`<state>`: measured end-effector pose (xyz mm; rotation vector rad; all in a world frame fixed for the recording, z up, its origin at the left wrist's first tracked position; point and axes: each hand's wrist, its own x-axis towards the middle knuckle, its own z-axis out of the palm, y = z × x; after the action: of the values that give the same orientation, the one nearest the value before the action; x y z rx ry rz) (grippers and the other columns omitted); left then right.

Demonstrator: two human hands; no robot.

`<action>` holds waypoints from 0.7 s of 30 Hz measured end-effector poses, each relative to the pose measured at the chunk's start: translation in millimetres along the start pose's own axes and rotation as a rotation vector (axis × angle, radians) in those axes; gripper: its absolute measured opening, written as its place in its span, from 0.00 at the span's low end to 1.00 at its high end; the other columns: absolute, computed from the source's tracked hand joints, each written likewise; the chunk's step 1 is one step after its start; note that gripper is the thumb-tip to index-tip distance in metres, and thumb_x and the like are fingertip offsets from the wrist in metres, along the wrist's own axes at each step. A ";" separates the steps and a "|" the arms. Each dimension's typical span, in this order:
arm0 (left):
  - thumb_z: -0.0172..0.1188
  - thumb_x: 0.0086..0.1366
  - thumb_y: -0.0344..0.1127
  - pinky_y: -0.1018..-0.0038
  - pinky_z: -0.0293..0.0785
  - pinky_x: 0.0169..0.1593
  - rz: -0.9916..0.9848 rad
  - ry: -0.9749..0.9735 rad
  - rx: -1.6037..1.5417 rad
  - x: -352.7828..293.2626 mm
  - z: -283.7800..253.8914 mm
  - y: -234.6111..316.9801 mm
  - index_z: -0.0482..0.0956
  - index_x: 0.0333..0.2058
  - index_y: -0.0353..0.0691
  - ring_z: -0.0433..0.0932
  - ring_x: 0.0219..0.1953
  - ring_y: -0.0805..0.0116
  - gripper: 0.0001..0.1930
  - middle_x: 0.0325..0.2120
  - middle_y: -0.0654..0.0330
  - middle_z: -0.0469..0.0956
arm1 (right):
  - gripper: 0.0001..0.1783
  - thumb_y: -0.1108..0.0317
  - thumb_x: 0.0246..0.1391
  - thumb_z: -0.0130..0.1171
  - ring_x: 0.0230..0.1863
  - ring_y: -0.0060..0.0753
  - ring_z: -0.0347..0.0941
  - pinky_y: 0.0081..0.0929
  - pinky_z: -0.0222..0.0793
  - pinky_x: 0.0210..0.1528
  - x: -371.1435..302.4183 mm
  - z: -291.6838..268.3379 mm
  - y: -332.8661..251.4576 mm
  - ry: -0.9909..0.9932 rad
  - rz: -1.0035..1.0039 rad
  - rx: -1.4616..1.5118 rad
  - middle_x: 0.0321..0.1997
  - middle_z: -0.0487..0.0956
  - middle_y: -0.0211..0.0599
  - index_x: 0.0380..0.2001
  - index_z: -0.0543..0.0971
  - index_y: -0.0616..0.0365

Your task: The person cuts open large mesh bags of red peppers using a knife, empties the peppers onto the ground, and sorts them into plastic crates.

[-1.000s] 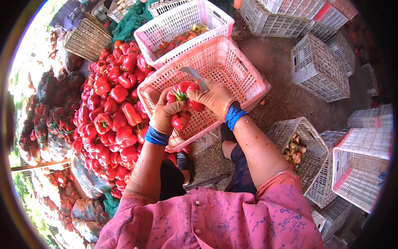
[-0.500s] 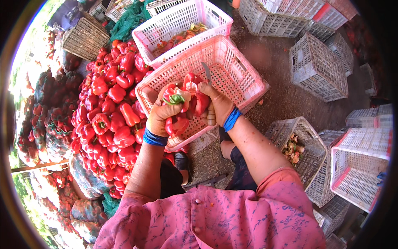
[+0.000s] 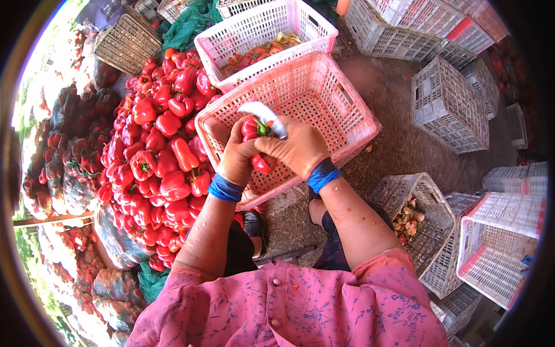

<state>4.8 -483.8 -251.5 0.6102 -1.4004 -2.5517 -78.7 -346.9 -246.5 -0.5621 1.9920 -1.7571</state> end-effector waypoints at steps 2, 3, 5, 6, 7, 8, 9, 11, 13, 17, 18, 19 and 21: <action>0.63 0.57 0.25 0.73 0.78 0.43 -0.074 -0.014 0.087 -4.8 4.8 2.7 0.62 0.63 0.37 0.79 0.39 0.68 0.35 0.44 0.58 0.75 | 0.27 0.43 0.51 0.68 0.31 0.28 0.80 0.29 0.75 0.37 1.3 -1.6 -1.4 -0.010 0.084 -0.185 0.28 0.83 0.36 0.38 0.83 0.59; 0.63 0.56 0.25 0.74 0.78 0.43 -0.034 -0.043 0.181 -8.1 7.0 2.6 0.62 0.63 0.37 0.79 0.38 0.69 0.35 0.43 0.58 0.76 | 0.24 0.45 0.52 0.66 0.30 0.27 0.79 0.30 0.75 0.36 1.6 1.5 -4.0 0.030 0.126 -0.215 0.27 0.83 0.36 0.35 0.83 0.59; 0.64 0.56 0.25 0.75 0.77 0.42 -0.023 -0.119 0.136 -12.3 9.4 8.0 0.64 0.62 0.37 0.78 0.37 0.71 0.34 0.42 0.59 0.76 | 0.21 0.50 0.55 0.62 0.29 0.25 0.78 0.30 0.74 0.34 -1.4 6.8 -9.4 0.093 0.162 -0.188 0.26 0.83 0.36 0.32 0.83 0.59; 0.64 0.56 0.25 0.74 0.77 0.42 0.006 -0.147 0.202 -7.1 2.9 4.4 0.65 0.62 0.36 0.78 0.37 0.70 0.33 0.42 0.59 0.76 | 0.20 0.51 0.55 0.61 0.29 0.24 0.77 0.30 0.73 0.33 -3.5 8.2 -11.2 0.119 0.154 -0.134 0.26 0.83 0.35 0.31 0.83 0.59; 0.63 0.56 0.25 0.74 0.77 0.42 0.037 -0.151 0.203 -7.0 3.8 5.3 0.66 0.61 0.36 0.78 0.37 0.70 0.32 0.41 0.59 0.76 | 0.19 0.51 0.55 0.61 0.27 0.22 0.75 0.29 0.70 0.30 -1.0 9.8 -4.3 0.102 0.150 0.060 0.24 0.81 0.32 0.30 0.83 0.59; 0.63 0.56 0.25 0.73 0.77 0.43 0.067 -0.153 0.204 -6.0 8.8 3.0 0.67 0.59 0.35 0.78 0.37 0.70 0.31 0.40 0.60 0.76 | 0.20 0.50 0.54 0.60 0.25 0.22 0.74 0.28 0.68 0.27 -2.9 1.4 -2.5 0.107 0.253 0.086 0.23 0.80 0.31 0.29 0.83 0.58; 0.64 0.56 0.26 0.71 0.77 0.43 -0.005 -0.177 0.203 -8.7 10.5 9.8 0.69 0.56 0.35 0.78 0.37 0.69 0.27 0.38 0.59 0.77 | 0.20 0.47 0.55 0.58 0.21 0.22 0.71 0.25 0.65 0.22 -3.9 0.3 -11.6 0.102 0.387 0.187 0.21 0.77 0.28 0.27 0.82 0.53; 0.65 0.57 0.27 0.69 0.78 0.43 -0.049 -0.249 -0.137 -4.1 -1.0 -0.4 0.69 0.54 0.36 0.79 0.37 0.66 0.25 0.38 0.58 0.78 | 0.22 0.39 0.55 0.52 0.10 0.22 0.63 0.20 0.57 0.11 -3.2 -17.4 -16.5 -0.049 0.690 0.509 0.16 0.71 0.23 0.22 0.76 0.44; 0.66 0.59 0.30 0.68 0.79 0.43 -0.083 -0.246 -0.296 -4.9 -2.5 -2.6 0.68 0.53 0.37 0.80 0.37 0.65 0.24 0.38 0.57 0.79 | 0.22 0.40 0.58 0.51 0.09 0.21 0.60 0.19 0.55 0.10 -10.0 -8.7 -29.2 0.033 0.618 0.429 0.16 0.72 0.24 0.23 0.75 0.44; 0.72 0.56 0.50 0.67 0.79 0.46 -0.139 -0.036 0.294 -13.6 -7.0 2.0 0.64 0.62 0.38 0.81 0.42 0.59 0.41 0.45 0.51 0.79 | 0.22 0.41 0.59 0.53 0.11 0.20 0.62 0.19 0.54 0.10 -29.2 -6.6 -57.6 0.218 0.422 0.330 0.15 0.72 0.25 0.27 0.77 0.47; 0.74 0.52 0.55 0.64 0.78 0.49 -0.218 -0.013 0.518 -22.4 -4.3 15.3 0.62 0.65 0.39 0.81 0.46 0.55 0.48 0.48 0.47 0.79 | 0.22 0.41 0.58 0.54 0.12 0.20 0.63 0.19 0.53 0.10 -34.8 -20.7 -59.8 0.270 0.367 0.254 0.15 0.71 0.26 0.27 0.77 0.48; 0.73 0.50 0.61 0.63 0.75 0.56 -0.100 0.002 0.917 -21.0 -24.6 7.5 0.58 0.68 0.40 0.78 0.54 0.49 0.54 0.52 0.41 0.77 | 0.22 0.41 0.58 0.53 0.11 0.20 0.62 0.19 0.51 0.10 -43.4 -37.1 -68.6 0.302 0.441 0.157 0.14 0.70 0.26 0.26 0.77 0.48; 0.72 0.51 0.59 0.60 0.74 0.57 0.012 0.043 1.221 -29.6 -48.0 32.2 0.68 0.62 0.39 0.77 0.56 0.48 0.45 0.54 0.43 0.76 | 0.23 0.41 0.58 0.53 0.09 0.20 0.58 0.18 0.48 0.10 -61.8 -88.4 -69.7 0.346 0.488 -0.002 0.12 0.68 0.26 0.25 0.77 0.49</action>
<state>50.6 -528.3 -239.3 0.7391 -2.8066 -1.3707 -75.4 -248.0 -164.6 0.2377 2.1177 -1.6140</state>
